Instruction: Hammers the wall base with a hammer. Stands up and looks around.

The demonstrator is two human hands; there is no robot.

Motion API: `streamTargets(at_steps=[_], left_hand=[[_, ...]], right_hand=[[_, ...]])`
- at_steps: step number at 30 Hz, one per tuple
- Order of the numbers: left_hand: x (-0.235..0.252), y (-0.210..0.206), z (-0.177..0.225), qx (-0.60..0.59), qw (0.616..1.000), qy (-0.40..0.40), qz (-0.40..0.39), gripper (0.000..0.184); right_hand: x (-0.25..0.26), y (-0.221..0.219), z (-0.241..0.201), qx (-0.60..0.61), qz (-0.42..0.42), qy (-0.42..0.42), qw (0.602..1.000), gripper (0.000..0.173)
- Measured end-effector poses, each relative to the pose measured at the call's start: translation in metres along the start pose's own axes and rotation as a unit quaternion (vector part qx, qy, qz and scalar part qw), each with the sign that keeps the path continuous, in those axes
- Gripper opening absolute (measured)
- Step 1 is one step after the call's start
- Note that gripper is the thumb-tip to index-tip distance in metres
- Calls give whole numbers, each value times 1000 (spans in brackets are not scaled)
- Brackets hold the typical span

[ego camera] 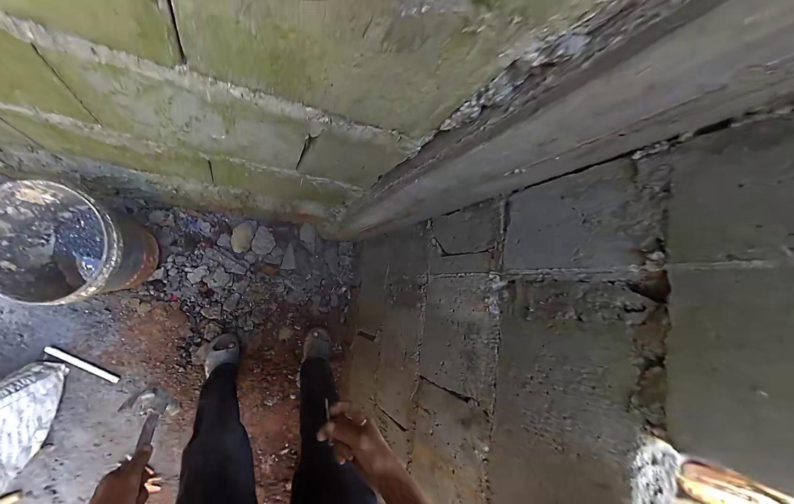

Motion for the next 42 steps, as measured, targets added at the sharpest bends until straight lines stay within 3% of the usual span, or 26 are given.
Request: streamTargets(at_steps=[2, 8, 11, 15, 19, 26, 29, 37, 42], left_hand=[[8, -43, 19, -40, 999, -16, -19, 55], [27, -186, 70, -136, 987, -16, -84, 49], [41, -247, 77, -166, 979, 9, -116, 49], [62, -303, 70, -165, 973, 43, -152, 49], [86, -331, 55, -162, 970, 61, -169, 50], [131, -360, 51, -193, 965, 111, -138, 52], [149, -376, 58, -205, 962, 116, -140, 53], [176, -423, 108, -222, 954, 63, -191, 47], [182, -452, 145, -217, 945, 36, -240, 47]], right_hand=[[41, 30, 4, -36, -12, -36, 999, 54], [161, 124, -24, -232, 45, -92, 967, 28], [211, 161, -58, -370, 79, -121, 918, 29], [276, 217, -95, -420, 145, -90, 891, 35], [326, 258, -147, -534, 166, -28, 828, 28], [403, 297, -213, -699, 175, -18, 693, 21], [431, 302, -219, -752, 157, -43, 639, 20], [485, 318, -202, -828, 119, -82, 542, 15], [495, 321, -193, -851, 97, -94, 507, 18]])
Point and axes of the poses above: each hand's wrist, its own x-axis towards the middle knuckle, its own y-axis out of the back of the hand, z = x × y, the point moved 1 cm from there along x, towards the middle knuckle, and after that the axes turned 7 degrees about -y, right-handed, at the moved point
